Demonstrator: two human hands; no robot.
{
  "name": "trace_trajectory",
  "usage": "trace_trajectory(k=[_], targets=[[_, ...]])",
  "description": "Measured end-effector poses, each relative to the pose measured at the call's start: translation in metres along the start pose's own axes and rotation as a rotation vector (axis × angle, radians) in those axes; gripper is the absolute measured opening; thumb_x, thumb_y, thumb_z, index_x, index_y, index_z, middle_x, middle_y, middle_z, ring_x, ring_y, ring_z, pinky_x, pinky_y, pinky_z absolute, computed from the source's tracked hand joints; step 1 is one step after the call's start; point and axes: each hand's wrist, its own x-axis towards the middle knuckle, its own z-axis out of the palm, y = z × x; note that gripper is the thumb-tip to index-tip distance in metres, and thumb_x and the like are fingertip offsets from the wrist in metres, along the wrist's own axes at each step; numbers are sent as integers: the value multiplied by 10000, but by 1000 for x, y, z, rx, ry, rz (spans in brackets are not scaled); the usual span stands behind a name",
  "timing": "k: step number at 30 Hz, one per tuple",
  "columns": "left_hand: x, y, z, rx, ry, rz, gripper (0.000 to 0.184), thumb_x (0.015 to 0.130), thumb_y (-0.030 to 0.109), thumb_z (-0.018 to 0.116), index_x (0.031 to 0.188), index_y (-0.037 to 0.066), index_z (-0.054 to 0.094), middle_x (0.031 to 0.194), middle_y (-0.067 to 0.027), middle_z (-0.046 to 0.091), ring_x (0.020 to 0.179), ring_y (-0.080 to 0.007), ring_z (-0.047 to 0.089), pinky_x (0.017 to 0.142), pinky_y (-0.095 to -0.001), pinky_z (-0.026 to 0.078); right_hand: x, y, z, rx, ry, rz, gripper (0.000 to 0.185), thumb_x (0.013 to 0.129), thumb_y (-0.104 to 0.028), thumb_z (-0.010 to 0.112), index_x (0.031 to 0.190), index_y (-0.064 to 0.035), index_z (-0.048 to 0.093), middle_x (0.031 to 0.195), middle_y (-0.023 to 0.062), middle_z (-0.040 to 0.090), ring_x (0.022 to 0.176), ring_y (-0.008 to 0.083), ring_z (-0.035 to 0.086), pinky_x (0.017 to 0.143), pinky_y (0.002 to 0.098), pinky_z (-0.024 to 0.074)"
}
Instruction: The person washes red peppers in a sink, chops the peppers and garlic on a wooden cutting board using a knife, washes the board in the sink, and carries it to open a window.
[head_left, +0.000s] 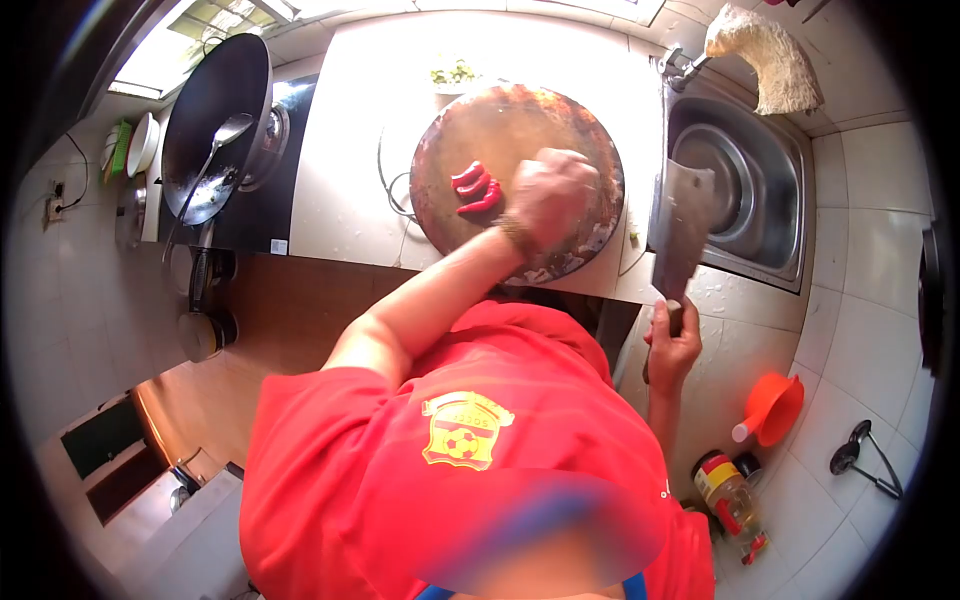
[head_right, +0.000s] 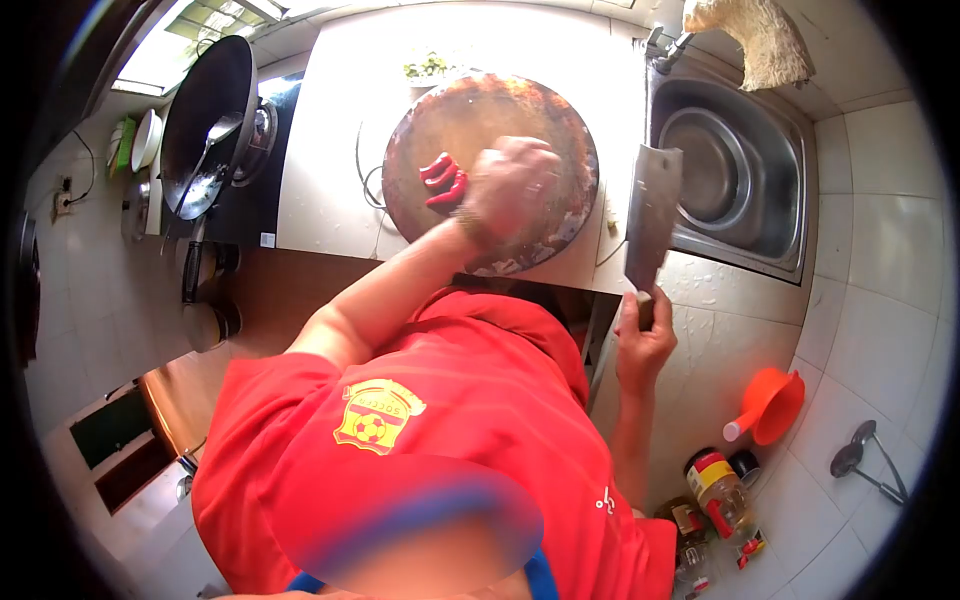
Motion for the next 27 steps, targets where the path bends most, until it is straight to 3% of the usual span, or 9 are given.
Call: trace_trajectory(k=[2,4,6,7,9,13,21,23,27], targets=[[-22,-34,-34,74,185,-92,270,775,241,687,974,79,604,1114,-96,565,1046,-291,511,883,-429,398,10,1,15,-11,-119,-28,243,886,-122,628,1092,-1,583,635,-17,526,530,38,481,483,217,402],[-47,-63,-49,128,178,-166,389,731,268,742,1020,65,579,1148,-113,543,1076,-299,497,907,-444,393,19,-16,33,-115,-264,-46,253,871,-131,639,1078,7,588,691,51,607,585,119,585,532,264,448],[-61,-72,-54,130,144,-170,440,711,265,760,1050,63,566,1153,-116,538,1076,-308,496,918,-441,395,32,-16,59,-241,-343,-258,283,845,-144,647,1081,2,595,821,150,663,736,269,666,637,347,499],[-66,-74,-53,135,104,-172,492,691,262,778,1079,60,553,1157,-119,532,1076,-316,495,929,-437,397,38,-21,72,-246,-348,-263,283,845,-144,647,1081,2,595,821,150,663,736,269,666,637,347,499],[-71,-84,-46,67,94,-176,512,687,244,781,1099,54,543,1159,-126,530,1079,-322,495,931,-426,406,49,-34,98,-279,-438,-566,312,837,-192,638,1092,-16,594,942,213,650,895,364,636,743,412,502],[-75,-91,-42,-16,120,-168,426,694,188,767,1054,59,581,1131,-131,552,1057,-327,530,885,-405,456,56,-49,128,-478,-534,-528,309,861,-251,604,1083,-37,584,923,215,652,854,367,638,734,427,504],[-73,-93,-43,-93,161,-118,245,728,166,733,925,52,640,1019,-126,620,964,-319,590,835,-395,488,44,-65,117,-535,-608,-431,314,860,-230,599,1106,-38,570,887,205,653,803,369,639,700,439,504],[-74,-92,-46,-75,142,-114,271,692,114,728,944,90,632,1014,-90,604,973,-300,566,831,-387,480,36,-68,116,-535,-521,-654,322,866,-220,586,1134,-44,560,837,179,635,721,353,640,638,427,513],[-73,-92,-44,-58,149,-93,292,694,126,730,976,126,655,983,-62,616,936,-286,575,811,-383,491,22,-65,122,-838,-524,-782,295,904,-199,512,1161,-58,553,737,136,566,599,313,625,520,414,509]])
